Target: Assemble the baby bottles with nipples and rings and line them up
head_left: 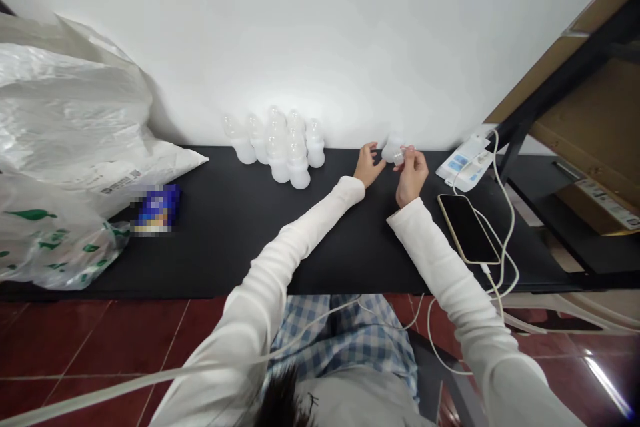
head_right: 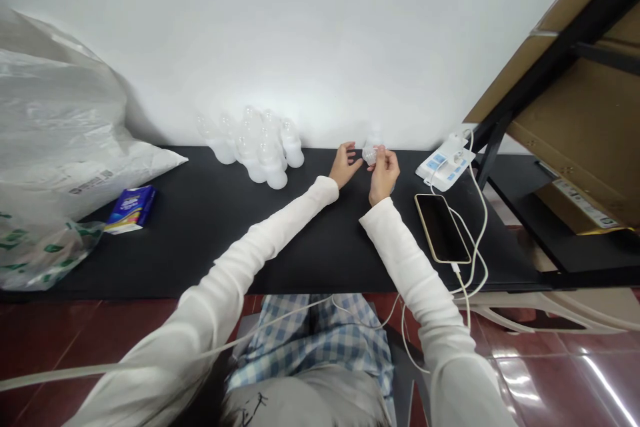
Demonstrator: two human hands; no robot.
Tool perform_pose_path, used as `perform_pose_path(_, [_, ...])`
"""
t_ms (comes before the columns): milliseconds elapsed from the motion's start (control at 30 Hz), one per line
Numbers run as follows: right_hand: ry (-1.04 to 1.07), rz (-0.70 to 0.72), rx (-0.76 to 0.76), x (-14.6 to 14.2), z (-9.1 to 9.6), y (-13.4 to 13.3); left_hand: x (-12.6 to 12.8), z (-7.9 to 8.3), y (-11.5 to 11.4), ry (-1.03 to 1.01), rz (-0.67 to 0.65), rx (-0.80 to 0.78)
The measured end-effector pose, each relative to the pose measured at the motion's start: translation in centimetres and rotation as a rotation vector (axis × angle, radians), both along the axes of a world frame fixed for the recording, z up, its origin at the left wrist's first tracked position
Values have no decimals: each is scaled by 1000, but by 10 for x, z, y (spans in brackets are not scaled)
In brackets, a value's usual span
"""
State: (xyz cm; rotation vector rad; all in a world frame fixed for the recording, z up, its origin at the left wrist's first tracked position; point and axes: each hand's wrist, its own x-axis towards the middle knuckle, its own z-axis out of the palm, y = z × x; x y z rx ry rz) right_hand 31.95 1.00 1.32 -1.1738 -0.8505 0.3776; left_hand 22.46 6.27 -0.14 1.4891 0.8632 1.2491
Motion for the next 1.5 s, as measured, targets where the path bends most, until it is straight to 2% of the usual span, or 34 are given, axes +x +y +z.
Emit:
perform_pose_path(100, [-83,-78,48,2,1,0,33,4,18,162,52,81])
perform_pose_path(167, [-116,-113,80,1,2,-1,51,8,25,290,100,14])
perform_pose_path(233, [-127,-130,99,0,4,-2,61,11,28,388,150,-72])
perform_pose_path(300, [-125,-138,107,0,5,-3,58,11,26,414,154,-90])
perform_pose_path(400, [-138,-151,108,0,6,-4,25,5,12,355,46,-33])
perform_pose_path(467, [-154,-132,96,-2,6,-5,-12,-1,-6,328,-28,33])
perform_pose_path(533, [-168,-60,64,-7,4,-6,-54,-7,-28,373,-44,138])
perform_pose_path(667, [-197,223,-54,-28,1,-16,-127,-10,-66,418,4,188])
perform_pose_path(767, [-201,477,-115,-42,2,-25,-158,-8,-78,372,30,213])
perform_pose_path(867, [-177,619,-117,-45,7,-31,-170,-4,-80,307,88,205])
perform_pose_path(1133, [-198,797,-204,-28,11,-39,-176,7,-87,230,276,199])
perform_pose_path(1300, [-162,821,-158,-36,6,-44,-176,2,-85,224,356,81])
perform_pose_path(1400, [-173,833,-119,-40,5,-46,-175,-3,-82,235,357,-62])
perform_pose_path(1500, [-169,857,-142,-41,3,-46,-175,-4,-84,238,352,-86])
